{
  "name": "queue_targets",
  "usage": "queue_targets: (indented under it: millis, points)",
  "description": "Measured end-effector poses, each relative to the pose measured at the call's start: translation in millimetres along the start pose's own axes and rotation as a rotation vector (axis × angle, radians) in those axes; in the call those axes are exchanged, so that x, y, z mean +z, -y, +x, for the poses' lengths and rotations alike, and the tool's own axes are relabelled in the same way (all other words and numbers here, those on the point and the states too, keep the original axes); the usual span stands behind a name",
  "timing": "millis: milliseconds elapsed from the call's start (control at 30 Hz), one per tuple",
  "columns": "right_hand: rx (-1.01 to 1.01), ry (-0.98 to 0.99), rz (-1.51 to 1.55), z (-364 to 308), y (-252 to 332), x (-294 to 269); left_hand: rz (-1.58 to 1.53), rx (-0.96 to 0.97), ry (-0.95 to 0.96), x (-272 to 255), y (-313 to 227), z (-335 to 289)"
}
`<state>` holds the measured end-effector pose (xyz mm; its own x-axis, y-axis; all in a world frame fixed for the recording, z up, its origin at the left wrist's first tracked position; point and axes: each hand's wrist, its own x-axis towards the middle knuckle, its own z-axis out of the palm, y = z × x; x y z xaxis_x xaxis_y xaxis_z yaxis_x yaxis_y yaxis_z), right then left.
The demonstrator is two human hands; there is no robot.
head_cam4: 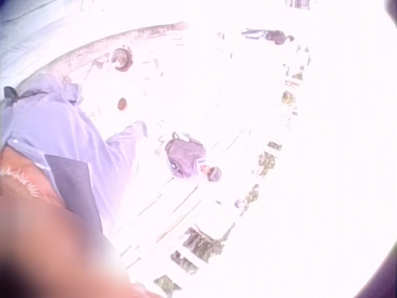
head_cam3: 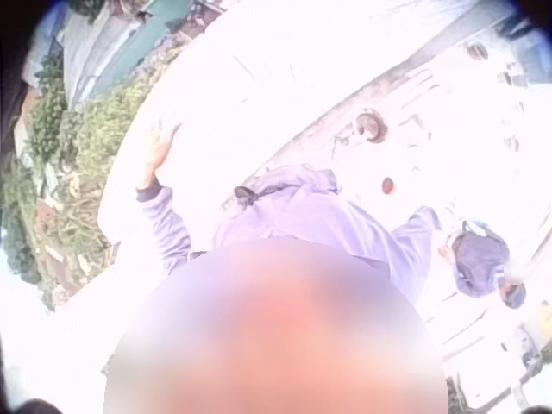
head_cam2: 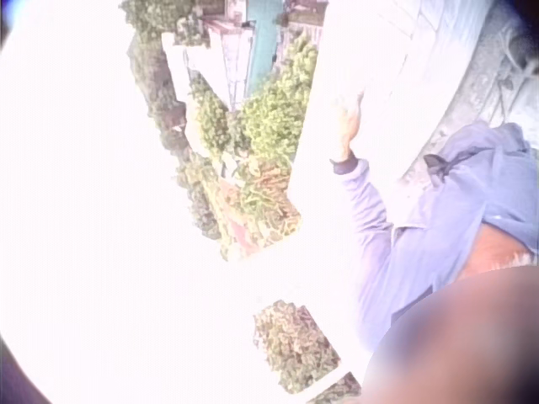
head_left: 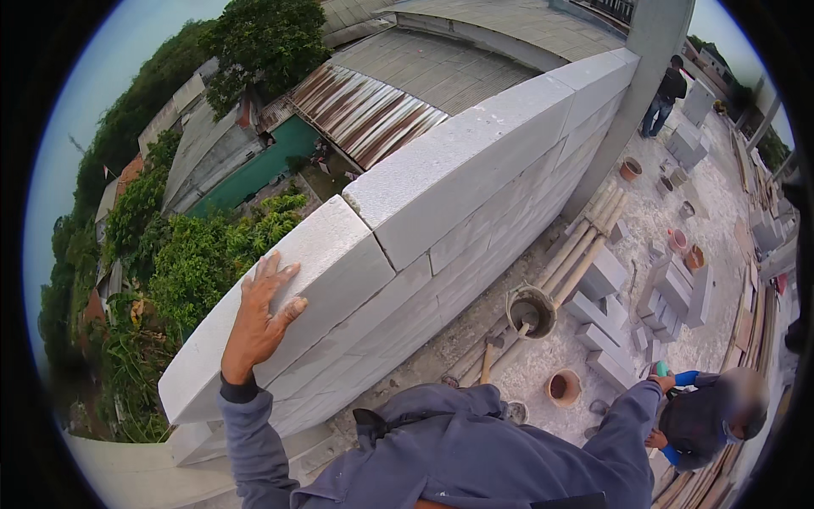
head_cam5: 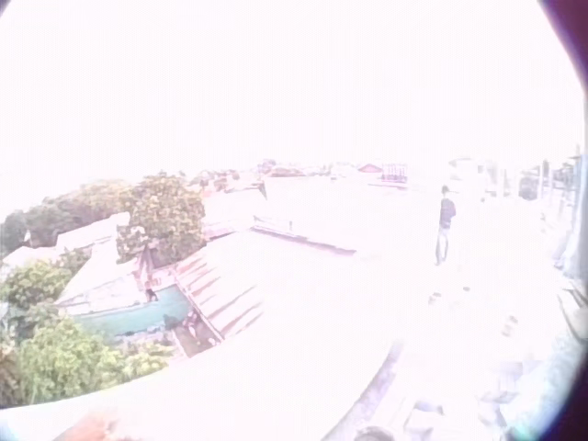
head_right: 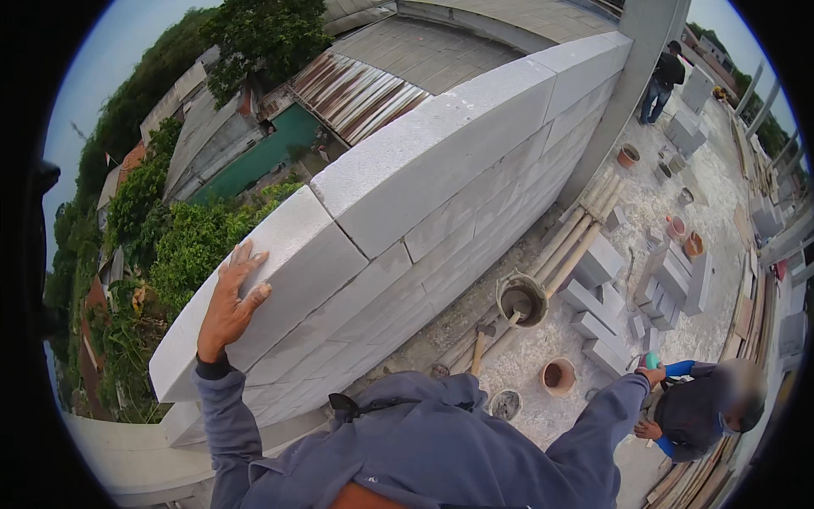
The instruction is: The person scoops cement from a bucket with a trowel and spreads it onto a wall. They then lift a large white tile, place it onto the cemented area, and tap it into position with a hammer. The person measures the wall with a tape measure and continues to apply cement and set tiles.
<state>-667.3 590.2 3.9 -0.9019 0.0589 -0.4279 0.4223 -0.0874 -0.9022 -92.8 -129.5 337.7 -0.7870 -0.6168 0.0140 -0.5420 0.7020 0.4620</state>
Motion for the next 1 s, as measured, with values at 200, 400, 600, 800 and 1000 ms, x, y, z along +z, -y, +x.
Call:
queue_targets:
  millis: [200, 400, 600, 800, 1000]
  points:
    - [0.080, 0.075, 0.087, -21, -11, -58, 0.051, 0.001, -0.011, -1, -5, 2]
    - [0.181, 0.379, 0.100, -31, -34, -87, 0.054, -0.013, -0.019, 1, 2, -1]
    - [0.213, 0.619, 0.099, -29, -57, -117, 0.007, -0.023, -0.014, 0, -4, 1]
    - [0.188, 0.851, 0.088, -34, -77, -120, 0.005, -0.048, -0.017, -3, -7, -1]
    - [0.387, 0.582, 0.050, -32, -114, -118, 0.041, -0.031, 0.006, -3, -4, -1]
